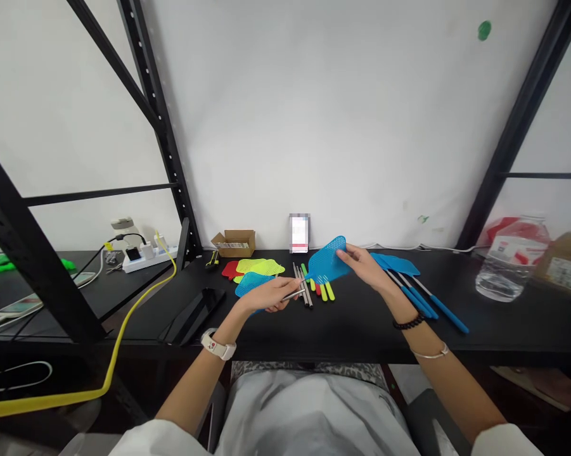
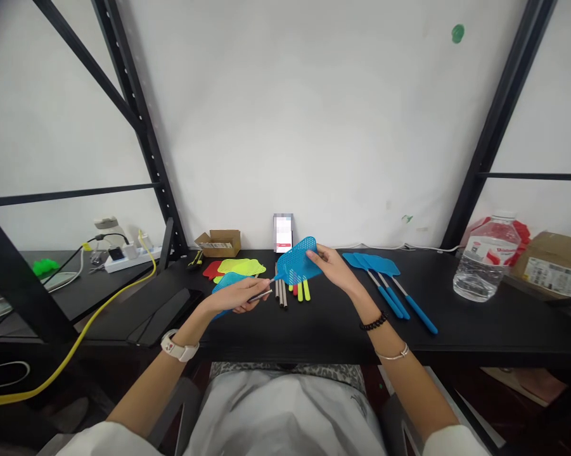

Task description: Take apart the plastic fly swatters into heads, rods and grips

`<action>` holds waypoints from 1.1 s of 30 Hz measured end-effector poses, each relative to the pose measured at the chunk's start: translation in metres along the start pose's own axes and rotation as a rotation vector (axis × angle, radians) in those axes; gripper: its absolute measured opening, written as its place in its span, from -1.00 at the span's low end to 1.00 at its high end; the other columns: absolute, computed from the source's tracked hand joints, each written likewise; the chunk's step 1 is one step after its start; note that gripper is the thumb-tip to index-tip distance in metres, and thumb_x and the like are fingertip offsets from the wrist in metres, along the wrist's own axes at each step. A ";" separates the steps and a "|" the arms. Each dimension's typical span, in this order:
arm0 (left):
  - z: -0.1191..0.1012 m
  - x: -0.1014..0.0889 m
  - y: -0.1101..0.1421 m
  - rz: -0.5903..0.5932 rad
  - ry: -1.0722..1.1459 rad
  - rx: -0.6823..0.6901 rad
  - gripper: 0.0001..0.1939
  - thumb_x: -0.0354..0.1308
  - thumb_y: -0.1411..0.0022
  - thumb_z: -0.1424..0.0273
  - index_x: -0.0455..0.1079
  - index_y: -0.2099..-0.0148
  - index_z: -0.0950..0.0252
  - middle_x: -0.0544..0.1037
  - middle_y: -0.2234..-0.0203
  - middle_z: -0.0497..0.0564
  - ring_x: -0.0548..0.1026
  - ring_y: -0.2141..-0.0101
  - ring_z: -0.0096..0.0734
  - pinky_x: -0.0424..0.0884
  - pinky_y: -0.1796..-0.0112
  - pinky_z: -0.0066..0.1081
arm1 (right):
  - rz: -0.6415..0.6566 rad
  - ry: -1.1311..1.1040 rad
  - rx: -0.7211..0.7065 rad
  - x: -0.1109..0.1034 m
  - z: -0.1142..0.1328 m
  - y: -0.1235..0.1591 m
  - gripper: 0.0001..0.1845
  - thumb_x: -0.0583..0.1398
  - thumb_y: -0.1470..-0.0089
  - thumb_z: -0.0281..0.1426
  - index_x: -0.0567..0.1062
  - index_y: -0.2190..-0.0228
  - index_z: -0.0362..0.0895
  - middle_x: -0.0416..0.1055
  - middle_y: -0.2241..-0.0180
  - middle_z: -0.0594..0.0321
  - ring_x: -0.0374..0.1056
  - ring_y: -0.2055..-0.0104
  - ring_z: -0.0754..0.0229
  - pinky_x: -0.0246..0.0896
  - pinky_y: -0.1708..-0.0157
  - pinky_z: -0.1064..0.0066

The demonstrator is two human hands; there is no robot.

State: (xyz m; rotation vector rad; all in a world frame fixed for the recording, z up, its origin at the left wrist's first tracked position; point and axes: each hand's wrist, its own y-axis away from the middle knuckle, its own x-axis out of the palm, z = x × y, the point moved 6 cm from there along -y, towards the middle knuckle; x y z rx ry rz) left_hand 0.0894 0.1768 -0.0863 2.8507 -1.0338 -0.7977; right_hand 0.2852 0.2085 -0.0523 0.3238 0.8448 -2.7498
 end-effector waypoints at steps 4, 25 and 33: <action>-0.010 0.015 -0.002 0.009 0.017 0.093 -0.51 -0.18 -0.04 -0.07 0.19 0.35 0.27 0.06 0.75 -0.21 -0.02 0.73 -0.69 -0.10 0.72 -0.60 | -0.062 -0.079 0.013 -0.004 0.001 0.010 -0.67 0.10 -0.09 -0.16 0.40 0.20 -0.13 0.41 0.31 0.22 0.34 0.24 0.08 0.26 0.27 0.34; -0.046 0.031 0.011 0.039 -0.091 0.274 -0.59 -0.19 -0.13 0.06 0.01 0.55 0.27 -0.01 0.75 -0.21 -0.03 0.72 -0.71 -0.09 0.66 -0.56 | -0.108 0.226 -0.305 -0.039 0.055 0.032 -0.79 0.18 -0.03 -0.28 0.52 0.48 -0.15 0.40 0.51 0.22 0.32 0.44 0.15 0.23 0.48 0.41; -0.050 0.037 0.020 0.186 -0.071 0.255 -0.58 -0.18 -0.11 0.03 0.00 0.54 0.27 -0.04 0.71 -0.21 -0.02 0.73 -0.73 -0.07 0.69 -0.57 | -0.038 0.342 -0.634 -0.036 0.102 0.053 -0.91 0.19 -0.05 -0.38 0.53 0.41 -0.06 0.40 0.49 0.23 0.28 0.45 0.15 0.19 0.37 0.27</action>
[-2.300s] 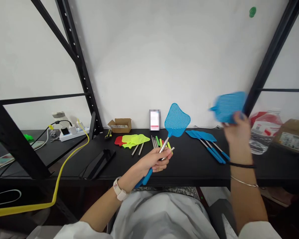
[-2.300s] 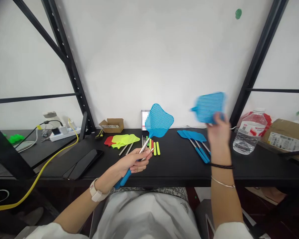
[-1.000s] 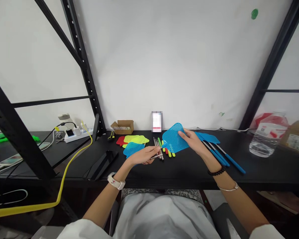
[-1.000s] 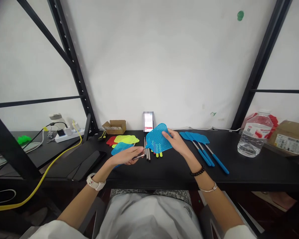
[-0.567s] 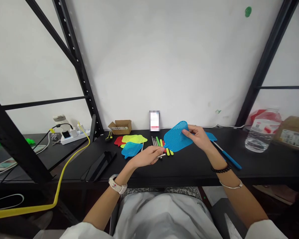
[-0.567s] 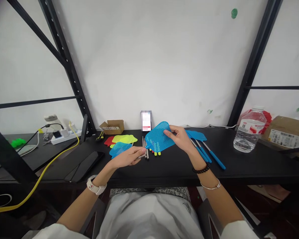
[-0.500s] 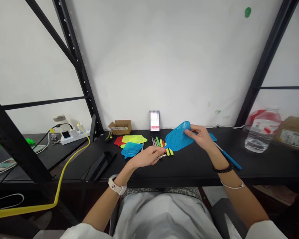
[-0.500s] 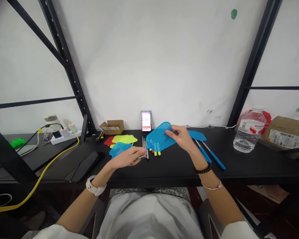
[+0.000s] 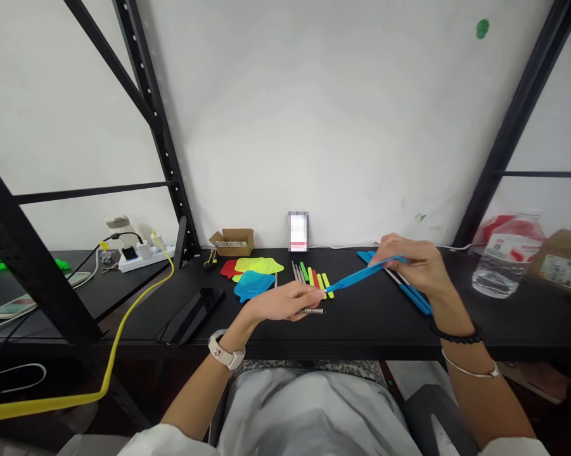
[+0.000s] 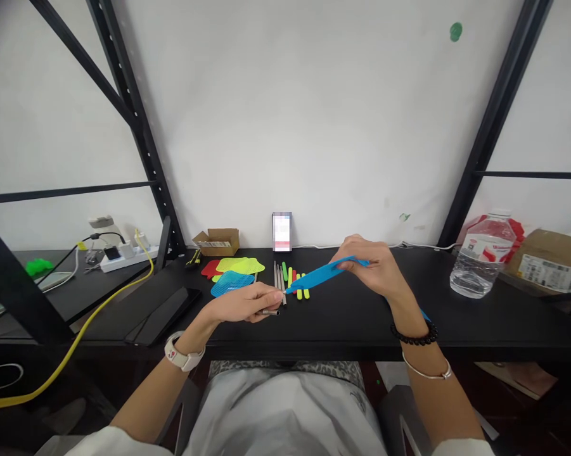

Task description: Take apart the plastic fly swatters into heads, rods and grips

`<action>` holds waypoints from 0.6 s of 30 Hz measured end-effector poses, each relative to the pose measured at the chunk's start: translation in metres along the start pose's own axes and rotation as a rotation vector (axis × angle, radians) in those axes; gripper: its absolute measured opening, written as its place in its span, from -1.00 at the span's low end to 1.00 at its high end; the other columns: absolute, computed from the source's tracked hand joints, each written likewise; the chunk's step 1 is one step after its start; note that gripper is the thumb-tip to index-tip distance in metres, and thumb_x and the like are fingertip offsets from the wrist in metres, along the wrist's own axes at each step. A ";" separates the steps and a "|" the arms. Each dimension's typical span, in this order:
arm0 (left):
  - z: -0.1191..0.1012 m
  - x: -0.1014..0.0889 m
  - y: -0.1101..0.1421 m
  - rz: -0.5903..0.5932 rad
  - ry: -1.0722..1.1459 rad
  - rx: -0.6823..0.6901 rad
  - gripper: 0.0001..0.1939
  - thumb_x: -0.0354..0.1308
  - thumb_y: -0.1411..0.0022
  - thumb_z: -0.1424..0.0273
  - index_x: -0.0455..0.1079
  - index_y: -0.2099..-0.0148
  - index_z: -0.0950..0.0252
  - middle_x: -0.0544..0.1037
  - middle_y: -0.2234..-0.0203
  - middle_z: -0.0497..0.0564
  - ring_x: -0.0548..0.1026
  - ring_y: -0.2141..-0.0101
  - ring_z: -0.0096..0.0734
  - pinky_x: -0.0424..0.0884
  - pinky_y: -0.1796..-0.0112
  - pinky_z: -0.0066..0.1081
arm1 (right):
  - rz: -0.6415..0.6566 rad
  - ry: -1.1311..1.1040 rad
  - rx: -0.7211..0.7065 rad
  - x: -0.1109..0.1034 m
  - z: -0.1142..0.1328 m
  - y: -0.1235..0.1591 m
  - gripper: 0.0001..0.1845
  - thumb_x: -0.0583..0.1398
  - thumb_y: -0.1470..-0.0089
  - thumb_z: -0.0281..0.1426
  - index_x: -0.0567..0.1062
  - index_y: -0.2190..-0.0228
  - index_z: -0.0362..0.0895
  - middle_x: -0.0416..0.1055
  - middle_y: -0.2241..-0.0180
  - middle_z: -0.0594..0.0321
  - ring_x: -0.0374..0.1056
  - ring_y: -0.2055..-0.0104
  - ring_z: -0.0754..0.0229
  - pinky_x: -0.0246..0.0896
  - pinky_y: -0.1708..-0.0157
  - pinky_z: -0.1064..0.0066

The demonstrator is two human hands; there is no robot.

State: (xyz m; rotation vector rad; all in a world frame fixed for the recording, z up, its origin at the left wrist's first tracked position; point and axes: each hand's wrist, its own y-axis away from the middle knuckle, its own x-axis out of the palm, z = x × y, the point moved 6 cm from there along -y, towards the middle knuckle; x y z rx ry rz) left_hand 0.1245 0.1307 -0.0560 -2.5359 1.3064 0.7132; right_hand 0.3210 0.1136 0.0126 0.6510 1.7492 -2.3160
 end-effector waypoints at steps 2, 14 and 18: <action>-0.002 0.001 0.001 0.025 0.006 0.005 -0.58 -0.18 -0.12 0.03 0.01 0.54 0.27 -0.03 0.72 -0.21 -0.01 0.74 -0.73 -0.08 0.69 -0.56 | 0.002 0.043 -0.038 -0.003 0.011 -0.001 -0.90 0.19 -0.05 -0.41 0.53 0.38 -0.03 0.42 0.49 0.23 0.28 0.46 0.16 0.17 0.34 0.24; 0.009 -0.034 0.017 -0.102 -0.165 0.033 -0.57 -0.12 -0.11 0.06 0.08 0.58 0.30 0.10 0.78 -0.18 0.07 0.72 -0.70 0.00 0.66 -0.59 | -0.822 -0.004 0.139 -0.108 -0.021 0.046 -0.78 0.23 0.03 -0.35 0.42 0.67 0.05 0.33 0.61 0.34 0.25 0.51 0.14 0.18 0.42 0.25; 0.024 -0.094 0.055 -0.493 0.091 0.000 -0.62 -0.12 -0.11 0.06 0.12 0.51 0.28 -0.04 0.78 -0.23 -0.09 0.76 -0.73 -0.17 0.72 -0.60 | -1.079 -0.181 0.521 -0.142 -0.085 0.077 -0.85 0.27 0.12 -0.31 0.41 0.63 0.12 0.43 0.35 0.39 0.26 0.14 0.05 0.25 0.31 0.26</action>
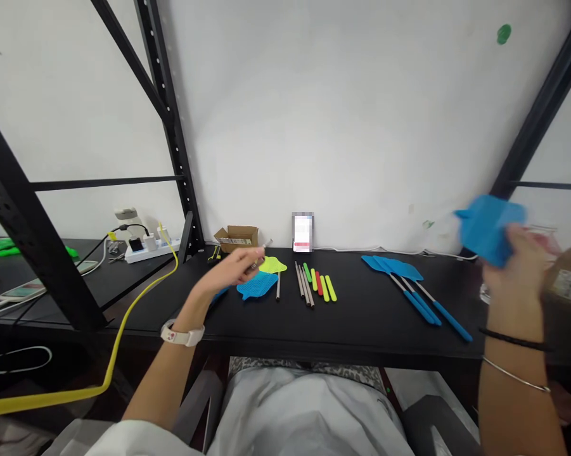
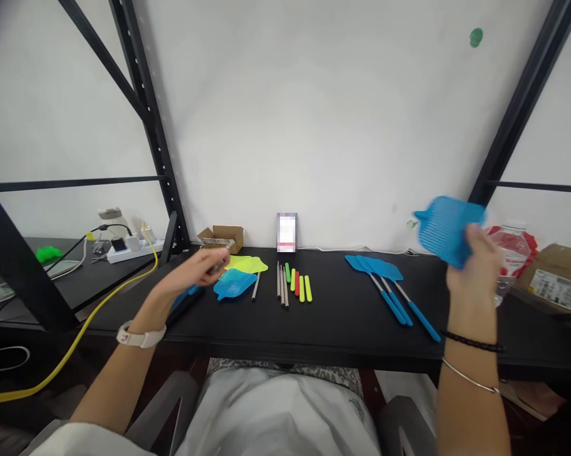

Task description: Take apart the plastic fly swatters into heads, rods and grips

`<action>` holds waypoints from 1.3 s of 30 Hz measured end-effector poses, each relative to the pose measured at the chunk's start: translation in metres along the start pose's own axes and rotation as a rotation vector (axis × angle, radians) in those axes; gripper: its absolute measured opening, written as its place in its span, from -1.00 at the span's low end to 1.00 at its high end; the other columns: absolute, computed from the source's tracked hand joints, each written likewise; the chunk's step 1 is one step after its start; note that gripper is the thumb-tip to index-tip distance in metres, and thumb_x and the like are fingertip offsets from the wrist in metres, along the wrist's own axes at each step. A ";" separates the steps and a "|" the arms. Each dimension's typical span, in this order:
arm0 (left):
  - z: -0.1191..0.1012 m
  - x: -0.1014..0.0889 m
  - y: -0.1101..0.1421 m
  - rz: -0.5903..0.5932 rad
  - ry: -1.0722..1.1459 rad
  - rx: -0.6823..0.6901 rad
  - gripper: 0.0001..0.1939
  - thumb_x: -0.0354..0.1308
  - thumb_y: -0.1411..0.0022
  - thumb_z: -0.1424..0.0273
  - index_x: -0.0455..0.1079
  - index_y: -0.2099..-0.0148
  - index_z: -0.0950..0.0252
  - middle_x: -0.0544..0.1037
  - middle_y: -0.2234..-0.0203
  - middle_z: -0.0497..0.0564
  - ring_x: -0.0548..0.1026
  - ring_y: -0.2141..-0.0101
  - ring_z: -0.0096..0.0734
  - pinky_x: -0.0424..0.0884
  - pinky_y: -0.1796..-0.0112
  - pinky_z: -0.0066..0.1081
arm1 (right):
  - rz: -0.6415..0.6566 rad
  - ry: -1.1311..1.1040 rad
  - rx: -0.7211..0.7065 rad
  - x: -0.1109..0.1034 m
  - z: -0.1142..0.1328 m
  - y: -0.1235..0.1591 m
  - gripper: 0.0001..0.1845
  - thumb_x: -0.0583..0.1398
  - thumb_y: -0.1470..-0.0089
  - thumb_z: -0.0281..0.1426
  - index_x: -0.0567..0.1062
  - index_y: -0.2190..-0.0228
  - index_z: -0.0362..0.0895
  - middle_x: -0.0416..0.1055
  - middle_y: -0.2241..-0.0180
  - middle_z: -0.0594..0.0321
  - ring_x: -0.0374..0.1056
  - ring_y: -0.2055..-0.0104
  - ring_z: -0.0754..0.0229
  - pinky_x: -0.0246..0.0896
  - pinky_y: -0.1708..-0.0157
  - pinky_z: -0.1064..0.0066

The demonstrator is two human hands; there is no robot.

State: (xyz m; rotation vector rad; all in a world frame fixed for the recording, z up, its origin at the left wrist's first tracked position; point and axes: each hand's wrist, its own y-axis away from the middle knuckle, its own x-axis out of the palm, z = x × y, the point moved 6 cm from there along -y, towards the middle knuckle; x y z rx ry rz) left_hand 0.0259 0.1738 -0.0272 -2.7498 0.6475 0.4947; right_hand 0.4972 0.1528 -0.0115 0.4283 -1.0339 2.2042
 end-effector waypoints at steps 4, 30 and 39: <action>-0.001 -0.032 0.006 -0.149 0.207 0.064 -0.62 -0.15 -0.13 0.06 0.15 0.46 0.27 -0.04 0.80 -0.24 -0.09 0.79 -0.74 -0.14 0.75 -0.63 | 0.338 0.161 0.437 0.077 -0.083 0.053 -0.89 0.28 0.19 -0.37 0.45 0.49 -0.05 0.45 0.38 0.26 0.33 0.21 0.04 0.32 0.34 0.25; 0.025 0.078 -0.044 -0.235 0.518 0.376 -0.65 0.06 -0.04 0.11 0.09 0.46 0.27 0.03 0.77 -0.28 0.03 0.74 -0.76 0.02 0.66 -0.61 | 1.350 -0.001 -0.187 0.268 0.009 0.219 -0.59 -0.14 -0.23 -0.18 0.34 0.03 0.04 0.23 -0.01 0.32 0.12 -0.05 0.14 0.03 -0.02 0.28; 0.030 0.072 -0.046 -0.143 0.333 0.257 -0.53 -0.01 -0.02 0.02 0.10 0.62 0.31 0.18 0.75 -0.15 0.21 0.67 -0.64 0.15 0.57 -0.54 | 1.404 0.271 -0.237 0.276 -0.007 0.229 -0.45 -0.14 -0.23 -0.15 0.54 0.36 -0.15 0.45 0.41 0.21 0.37 0.33 0.22 0.21 0.31 0.44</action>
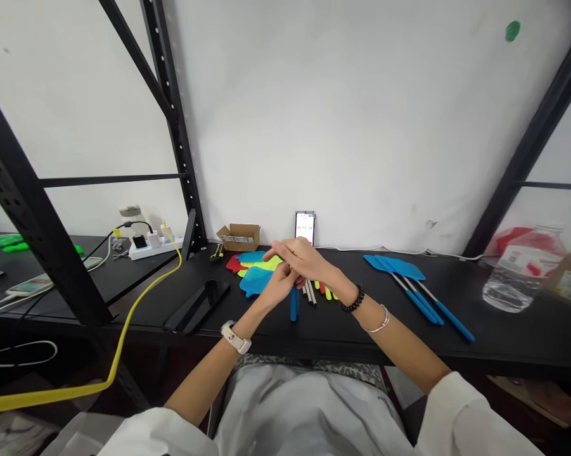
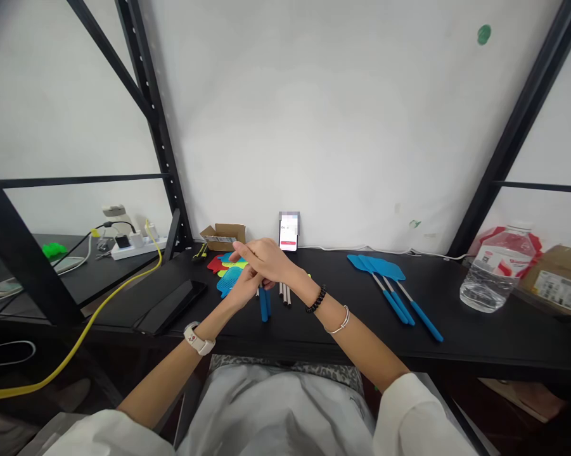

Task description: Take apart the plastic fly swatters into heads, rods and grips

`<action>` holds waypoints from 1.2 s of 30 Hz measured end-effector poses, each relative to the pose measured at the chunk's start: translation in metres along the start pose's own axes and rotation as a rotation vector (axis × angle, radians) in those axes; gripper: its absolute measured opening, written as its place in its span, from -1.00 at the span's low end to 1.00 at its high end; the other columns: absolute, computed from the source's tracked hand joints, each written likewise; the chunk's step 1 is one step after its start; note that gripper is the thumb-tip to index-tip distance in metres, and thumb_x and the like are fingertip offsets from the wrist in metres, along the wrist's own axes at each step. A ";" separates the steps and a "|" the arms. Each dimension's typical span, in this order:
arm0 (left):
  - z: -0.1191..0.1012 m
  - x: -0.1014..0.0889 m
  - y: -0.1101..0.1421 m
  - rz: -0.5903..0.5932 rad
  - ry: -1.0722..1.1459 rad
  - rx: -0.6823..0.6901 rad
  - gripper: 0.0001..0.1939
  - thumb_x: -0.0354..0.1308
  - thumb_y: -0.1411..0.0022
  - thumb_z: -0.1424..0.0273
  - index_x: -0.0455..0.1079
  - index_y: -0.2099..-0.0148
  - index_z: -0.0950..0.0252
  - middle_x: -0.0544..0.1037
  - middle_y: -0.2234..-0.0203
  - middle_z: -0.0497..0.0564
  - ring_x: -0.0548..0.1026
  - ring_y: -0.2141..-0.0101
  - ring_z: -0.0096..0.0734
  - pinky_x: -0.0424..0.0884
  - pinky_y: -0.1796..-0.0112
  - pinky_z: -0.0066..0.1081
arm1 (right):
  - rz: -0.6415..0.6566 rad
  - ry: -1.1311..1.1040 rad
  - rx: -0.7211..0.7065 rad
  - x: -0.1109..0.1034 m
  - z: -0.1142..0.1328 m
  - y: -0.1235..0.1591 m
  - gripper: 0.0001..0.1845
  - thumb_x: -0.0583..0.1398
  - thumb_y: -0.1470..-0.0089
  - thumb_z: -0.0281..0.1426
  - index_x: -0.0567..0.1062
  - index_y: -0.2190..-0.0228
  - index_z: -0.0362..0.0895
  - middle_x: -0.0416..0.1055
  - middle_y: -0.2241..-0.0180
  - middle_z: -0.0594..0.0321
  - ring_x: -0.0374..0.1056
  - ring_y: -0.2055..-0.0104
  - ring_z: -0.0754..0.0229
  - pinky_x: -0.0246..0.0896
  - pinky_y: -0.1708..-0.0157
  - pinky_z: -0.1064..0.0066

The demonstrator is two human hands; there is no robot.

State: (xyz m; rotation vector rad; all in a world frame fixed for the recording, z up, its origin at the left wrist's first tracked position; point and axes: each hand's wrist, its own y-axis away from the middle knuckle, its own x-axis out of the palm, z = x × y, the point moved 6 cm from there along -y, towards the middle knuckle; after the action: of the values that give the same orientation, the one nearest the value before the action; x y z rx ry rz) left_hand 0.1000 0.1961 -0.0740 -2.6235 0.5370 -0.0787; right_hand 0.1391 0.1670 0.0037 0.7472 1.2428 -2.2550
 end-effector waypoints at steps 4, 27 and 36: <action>-0.008 -0.003 0.002 0.079 -0.062 -0.033 -0.58 -0.01 -0.05 0.06 0.21 0.58 0.32 0.30 0.68 -0.07 0.31 0.59 -0.55 0.22 0.51 -0.52 | 0.009 0.024 0.025 -0.002 0.002 0.000 -0.40 -0.14 -0.22 -0.13 0.55 0.46 -0.18 0.45 0.49 0.22 0.37 0.43 0.26 0.22 0.40 0.48; -0.026 -0.022 -0.004 -0.057 0.665 -0.032 -0.77 -0.04 -0.16 0.25 0.18 0.43 0.32 0.00 0.66 -0.19 0.09 0.64 -0.71 0.12 0.56 -0.63 | -0.021 -0.486 0.504 0.017 -0.063 0.091 -0.61 0.01 -0.16 -0.16 0.26 0.07 -0.13 0.38 0.24 0.14 0.32 0.18 0.15 0.24 0.27 0.36; -0.017 -0.036 -0.009 -0.184 0.741 -0.019 -0.75 -0.11 -0.20 0.34 0.32 0.25 0.39 0.09 0.66 -0.15 0.19 0.59 -0.65 0.22 0.49 -0.58 | 0.108 -0.446 0.482 0.037 -0.054 0.100 -0.63 0.05 -0.10 -0.09 0.24 0.47 -0.16 0.26 0.67 0.37 0.21 0.67 0.35 0.09 0.67 0.57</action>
State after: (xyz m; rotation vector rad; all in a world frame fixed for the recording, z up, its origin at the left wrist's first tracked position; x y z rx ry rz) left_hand 0.0678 0.2104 -0.0538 -2.5963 0.5188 -1.1331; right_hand 0.1859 0.1600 -0.1059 0.4132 0.4480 -2.4710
